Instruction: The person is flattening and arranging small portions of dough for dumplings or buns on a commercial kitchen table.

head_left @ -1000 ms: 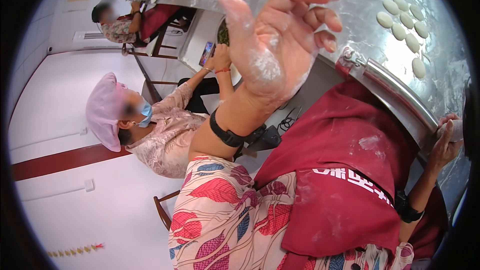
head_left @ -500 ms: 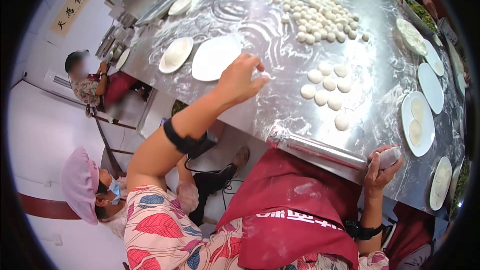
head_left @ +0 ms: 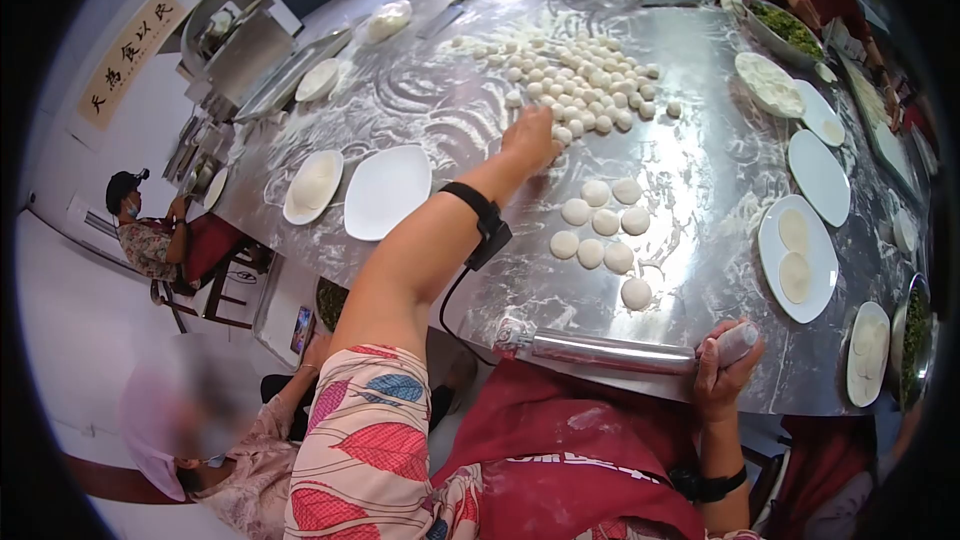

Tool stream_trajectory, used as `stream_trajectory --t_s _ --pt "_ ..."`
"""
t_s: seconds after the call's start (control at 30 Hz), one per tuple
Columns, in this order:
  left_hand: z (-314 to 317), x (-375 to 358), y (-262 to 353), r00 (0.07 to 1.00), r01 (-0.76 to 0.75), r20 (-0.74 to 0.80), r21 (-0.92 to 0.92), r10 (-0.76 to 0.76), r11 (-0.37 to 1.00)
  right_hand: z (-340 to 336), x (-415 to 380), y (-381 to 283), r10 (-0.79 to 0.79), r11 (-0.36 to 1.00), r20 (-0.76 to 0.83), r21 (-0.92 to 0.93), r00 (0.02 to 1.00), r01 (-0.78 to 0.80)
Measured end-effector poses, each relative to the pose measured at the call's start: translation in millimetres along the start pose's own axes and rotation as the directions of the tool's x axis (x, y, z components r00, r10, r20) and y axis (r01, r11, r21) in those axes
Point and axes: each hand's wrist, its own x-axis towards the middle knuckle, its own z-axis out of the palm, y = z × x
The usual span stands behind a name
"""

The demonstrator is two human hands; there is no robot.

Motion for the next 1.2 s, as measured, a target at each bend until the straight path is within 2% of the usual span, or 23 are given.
stream_trajectory --t_s 0.17,0.27,0.37,0.4,0.5,0.53,0.63,0.73,0.83,0.93,1.03,1.17,1.2 --pt "15.2 0.1 -26.5 0.990 -0.130 -0.063 -0.012 0.129 0.991 2.2 -1.1 -3.9 0.061 0.995 -0.026 0.076 0.998 -0.059" --pt "-4.2 -29.4 -38.8 0.973 -0.230 0.012 -0.088 0.232 0.969 2.5 0.3 -7.4 0.041 0.997 -0.028 0.072 0.999 -0.039" --pt "-14.6 -71.0 -56.3 0.918 -0.381 0.096 -0.046 0.384 0.923 3.5 -1.4 1.6 -0.017 0.999 -0.043 0.044 0.999 0.019" --pt "-22.4 -85.1 -60.1 0.888 -0.416 0.183 -0.068 0.421 0.907 3.9 -1.6 -0.1 0.008 0.998 -0.044 0.057 0.999 -0.006" --pt "-35.5 -113.1 -64.4 0.875 -0.393 0.288 -0.049 0.390 0.918 3.6 -3.0 -3.7 0.064 0.995 -0.054 0.085 0.996 -0.059" --pt "-35.6 -114.5 -67.6 0.869 -0.414 0.270 -0.060 0.414 0.908 5.2 -3.4 -2.3 0.072 0.994 -0.065 0.092 0.995 -0.065" --pt "-48.2 -121.9 -52.4 0.902 -0.319 0.290 -0.054 0.320 0.946 5.2 -6.1 4.5 0.076 0.994 -0.060 0.088 0.995 -0.071" --pt "-30.0 -111.4 -47.7 0.922 -0.383 -0.078 -0.057 0.379 0.922 3.4 -4.8 4.1 0.085 0.991 -0.044 0.104 0.995 -0.080" --pt "-16.7 -105.4 -36.5 0.911 -0.413 0.029 0.095 0.412 0.906 3.5 -4.3 -1.7 0.121 0.979 -0.022 0.170 0.992 -0.115" --pt "10.8 -100.6 -34.8 0.898 -0.437 0.038 0.192 0.439 0.878 4.0 -3.3 1.1 0.122 0.975 -0.014 0.190 0.992 -0.117" --pt "22.7 -97.9 -37.8 0.916 -0.400 0.059 0.133 0.396 0.907 2.8 -3.2 -2.3 0.125 0.978 -0.005 0.169 0.992 -0.123" --pt "20.1 -92.5 -41.2 0.908 -0.417 0.085 0.087 0.410 0.905 4.2 0.8 -6.7 0.124 0.975 0.007 0.183 0.992 -0.123" --pt "19.9 -90.6 -42.6 0.907 -0.414 0.101 0.043 0.408 0.909 4.3 2.7 -8.7 0.070 0.987 0.002 0.147 0.998 -0.070"
